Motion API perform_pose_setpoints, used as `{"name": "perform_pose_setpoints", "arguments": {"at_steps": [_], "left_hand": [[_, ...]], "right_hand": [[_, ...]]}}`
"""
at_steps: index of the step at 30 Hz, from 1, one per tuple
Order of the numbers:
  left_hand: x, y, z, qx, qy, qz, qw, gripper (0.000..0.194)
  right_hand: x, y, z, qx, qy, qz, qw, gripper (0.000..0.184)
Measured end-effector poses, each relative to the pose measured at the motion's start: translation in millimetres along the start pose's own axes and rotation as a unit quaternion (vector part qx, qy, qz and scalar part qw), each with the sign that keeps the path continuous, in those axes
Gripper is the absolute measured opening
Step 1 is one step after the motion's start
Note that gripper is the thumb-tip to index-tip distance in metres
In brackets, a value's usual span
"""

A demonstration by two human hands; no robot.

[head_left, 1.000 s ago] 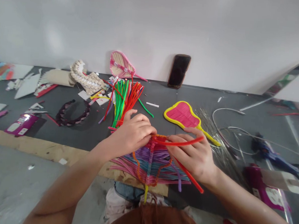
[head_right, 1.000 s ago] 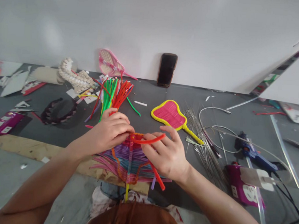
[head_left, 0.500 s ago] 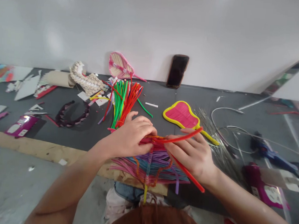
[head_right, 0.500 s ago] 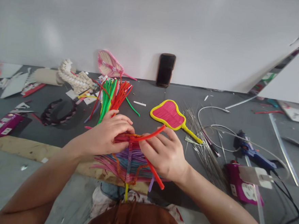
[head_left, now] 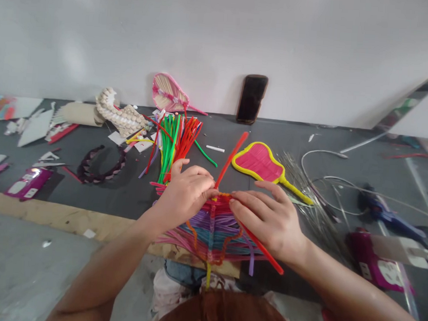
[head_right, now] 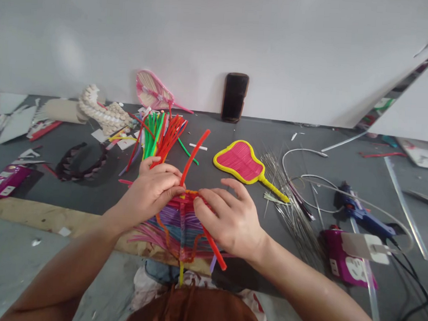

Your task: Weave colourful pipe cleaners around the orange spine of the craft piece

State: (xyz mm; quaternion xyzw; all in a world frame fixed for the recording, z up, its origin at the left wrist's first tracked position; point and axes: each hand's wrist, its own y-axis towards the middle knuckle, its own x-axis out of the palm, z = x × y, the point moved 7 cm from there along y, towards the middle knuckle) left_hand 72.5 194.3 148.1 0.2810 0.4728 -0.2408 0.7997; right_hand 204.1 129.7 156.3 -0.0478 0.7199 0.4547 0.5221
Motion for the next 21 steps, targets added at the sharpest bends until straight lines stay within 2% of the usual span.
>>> {"name": "perform_pose_setpoints", "arguments": {"at_steps": [8, 12, 16, 21], "left_hand": [[3.4, 0.6, 7.0, 0.003, 0.014, 0.034, 0.999, 0.027], [4.5, 1.8, 4.3, 0.001, -0.006, 0.005, 1.000, 0.024], [-0.8, -1.3, 6.3, 0.029, -0.012, -0.016, 0.999, 0.016], [-11.9, -11.7, 17.7, 0.068, 0.000, 0.048, 0.997, 0.011]], "right_hand": [[-4.3, -0.1, 7.5, 0.027, 0.028, 0.037, 0.999, 0.017], [-5.2, 3.0, 13.2, 0.045, 0.048, 0.023, 0.998, 0.017], [-11.6, 6.0, 9.3, 0.016, 0.046, 0.022, 0.999, 0.017], [-20.7, 4.2, 0.9, -0.040, 0.059, 0.020, 0.997, 0.018]]}}
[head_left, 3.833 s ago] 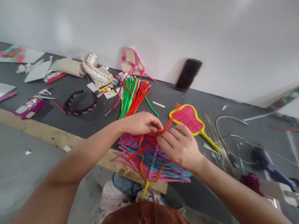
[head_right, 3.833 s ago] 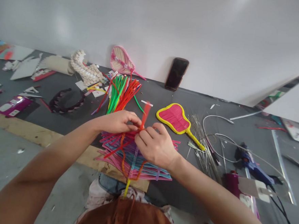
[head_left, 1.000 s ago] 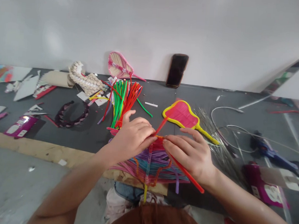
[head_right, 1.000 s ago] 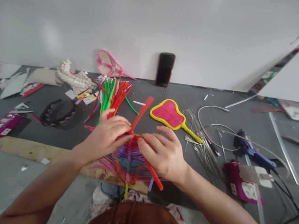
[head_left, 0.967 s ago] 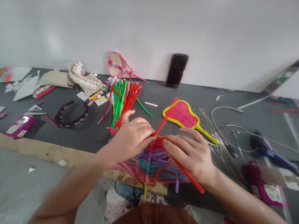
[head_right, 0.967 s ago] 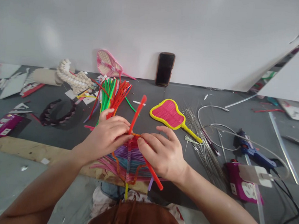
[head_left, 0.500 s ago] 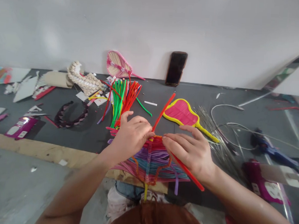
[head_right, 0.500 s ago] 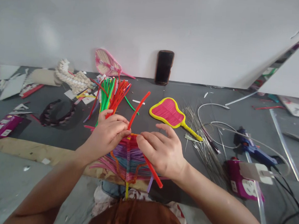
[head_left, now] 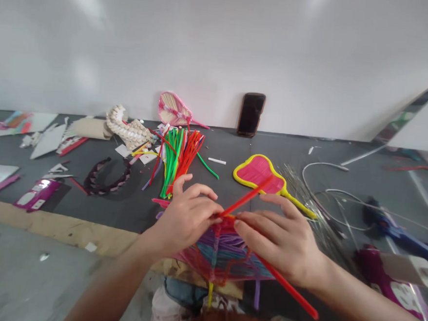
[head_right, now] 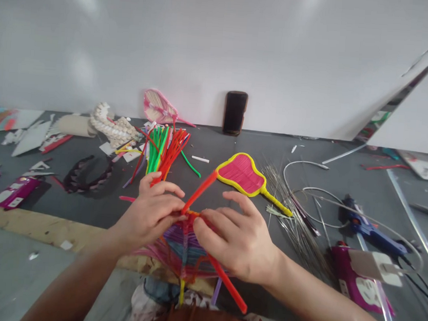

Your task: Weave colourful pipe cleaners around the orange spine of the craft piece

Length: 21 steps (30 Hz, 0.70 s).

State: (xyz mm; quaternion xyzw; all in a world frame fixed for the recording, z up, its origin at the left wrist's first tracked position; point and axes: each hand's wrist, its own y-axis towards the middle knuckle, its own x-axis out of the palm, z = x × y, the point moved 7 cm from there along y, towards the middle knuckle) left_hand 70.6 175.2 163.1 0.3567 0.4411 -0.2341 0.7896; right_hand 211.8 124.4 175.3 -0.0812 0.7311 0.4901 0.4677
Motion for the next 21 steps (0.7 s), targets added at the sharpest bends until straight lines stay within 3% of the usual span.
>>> {"name": "perform_pose_setpoints", "arguments": {"at_steps": [3, 5, 8, 14, 21], "left_hand": [[-5.9, -8.0, 10.5, 0.035, 0.017, 0.052, 0.998, 0.018], [-9.2, -13.8, 16.6, 0.052, 0.028, 0.080, 0.995, 0.020], [-12.6, -20.5, 22.0, 0.053, 0.041, 0.101, 0.993, 0.025], [-15.9, -23.6, 28.4, 0.071, 0.078, 0.123, 0.987, 0.024], [-18.1, -19.8, 28.1, 0.064, 0.101, 0.130, 0.984, 0.022]], "right_hand": [[-4.8, 3.3, 12.0, 0.047, 0.106, -0.046, 0.992, 0.015], [-6.4, 7.2, 25.7, 0.116, 0.200, -0.086, 0.969, 0.018], [-10.8, 16.7, 37.6, 0.172, 0.252, -0.089, 0.948, 0.021], [15.5, 27.9, 16.6, 0.107, 0.260, -0.166, 0.945, 0.015], [23.8, 16.8, 14.9, 0.104, 0.251, -0.098, 0.957, 0.023]]}}
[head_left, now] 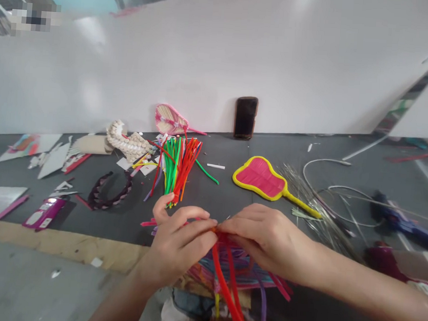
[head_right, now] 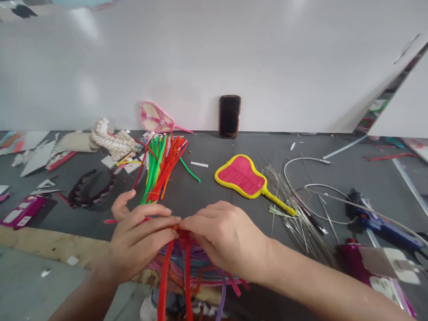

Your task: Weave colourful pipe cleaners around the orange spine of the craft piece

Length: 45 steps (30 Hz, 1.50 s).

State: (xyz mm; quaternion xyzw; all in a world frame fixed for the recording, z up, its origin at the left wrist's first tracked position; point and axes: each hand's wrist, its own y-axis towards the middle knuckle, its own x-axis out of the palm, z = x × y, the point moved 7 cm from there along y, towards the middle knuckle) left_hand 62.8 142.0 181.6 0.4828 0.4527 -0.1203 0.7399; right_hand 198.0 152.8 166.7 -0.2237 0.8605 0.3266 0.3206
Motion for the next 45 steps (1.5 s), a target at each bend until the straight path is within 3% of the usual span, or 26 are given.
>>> {"name": "perform_pose_setpoints", "arguments": {"at_steps": [10, 16, 27, 34, 45], "left_hand": [[4.3, -7.0, -1.0, 0.002, 0.018, 0.010, 1.000, 0.024], [11.6, -2.9, -15.3, -0.032, -0.041, 0.008, 0.999, 0.025], [19.0, 3.3, -32.2, -0.057, -0.131, -0.097, 0.985, 0.019], [25.2, 0.0, -35.9, -0.078, -0.136, -0.083, 0.984, 0.020], [35.9, -2.7, -40.4, -0.101, -0.141, -0.072, 0.982, 0.016]], "right_hand": [[6.7, 0.1, 2.3, -0.001, -0.027, -0.035, 0.999, 0.024], [11.2, -2.9, 11.7, 0.002, -0.039, -0.003, 0.999, 0.020], [5.7, -4.9, -13.3, -0.109, -0.271, 0.070, 0.954, 0.022], [8.8, -1.3, 2.9, -0.039, -0.188, 0.089, 0.977, 0.021], [9.7, -2.2, 12.5, -0.032, -0.144, 0.099, 0.984, 0.023]]}}
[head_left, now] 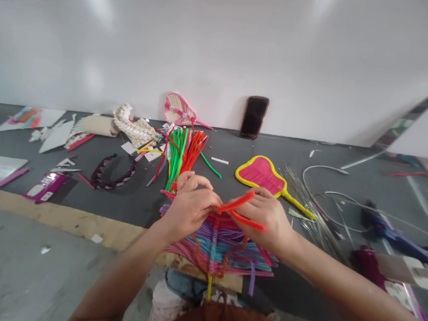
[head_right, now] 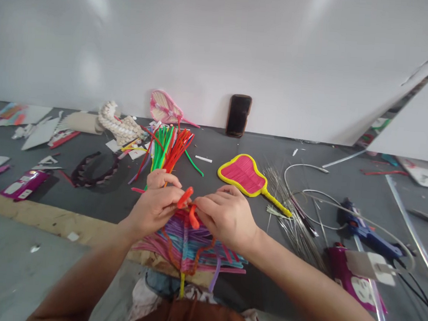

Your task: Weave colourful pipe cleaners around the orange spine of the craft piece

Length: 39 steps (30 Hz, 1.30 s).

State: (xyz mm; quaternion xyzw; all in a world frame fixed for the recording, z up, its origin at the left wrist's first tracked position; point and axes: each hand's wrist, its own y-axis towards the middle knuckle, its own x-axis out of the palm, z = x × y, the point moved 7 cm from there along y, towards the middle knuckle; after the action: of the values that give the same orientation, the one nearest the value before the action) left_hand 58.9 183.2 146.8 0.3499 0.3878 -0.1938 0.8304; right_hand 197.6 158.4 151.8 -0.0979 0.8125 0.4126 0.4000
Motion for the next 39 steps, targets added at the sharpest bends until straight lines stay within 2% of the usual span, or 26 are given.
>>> {"name": "perform_pose_setpoints", "arguments": {"at_steps": [4, 9, 15, 24, 27, 30, 34, 37, 39], "left_hand": [[3.3, -0.4, -1.5, -0.015, 0.005, 0.007, 1.000, 0.013], [4.1, -2.1, -8.2, -0.079, -0.003, 0.032, 0.996, 0.010], [6.1, -2.2, -14.2, -0.119, -0.040, 0.024, 0.992, 0.009], [5.4, -4.1, -12.7, -0.069, -0.056, 0.063, 0.994, 0.013], [5.2, -2.1, -6.2, -0.037, -0.064, 0.040, 0.996, 0.013], [4.9, 0.2, -2.7, -0.035, -0.075, 0.015, 0.996, 0.010], [-0.5, 2.4, -1.9, -0.053, -0.075, 0.028, 0.995, 0.021], [-1.7, 2.6, -1.8, -0.057, -0.078, 0.019, 0.995, 0.023], [-2.3, 1.9, -3.2, -0.063, -0.071, 0.014, 0.995, 0.023]], "right_hand": [[0.1, 1.1, 1.0, 0.000, -0.004, 0.018, 1.000, 0.021], [5.0, 2.5, 2.0, -0.006, -0.010, 0.007, 1.000, 0.016], [11.2, 4.3, 5.9, 0.010, 0.009, 0.001, 1.000, 0.017], [13.2, 4.8, 13.4, 0.048, 0.046, 0.005, 0.998, 0.016], [13.1, 4.7, 17.2, 0.077, 0.043, 0.004, 0.996, 0.014], [12.1, 4.8, 20.7, 0.117, 0.046, 0.017, 0.992, 0.009], [9.5, 8.6, 15.3, 0.092, 0.143, 0.035, 0.985, 0.013], [6.3, 9.7, 14.7, 0.082, 0.228, 0.033, 0.970, 0.008], [2.4, 8.6, 16.7, 0.090, 0.245, 0.036, 0.965, 0.009]]}}
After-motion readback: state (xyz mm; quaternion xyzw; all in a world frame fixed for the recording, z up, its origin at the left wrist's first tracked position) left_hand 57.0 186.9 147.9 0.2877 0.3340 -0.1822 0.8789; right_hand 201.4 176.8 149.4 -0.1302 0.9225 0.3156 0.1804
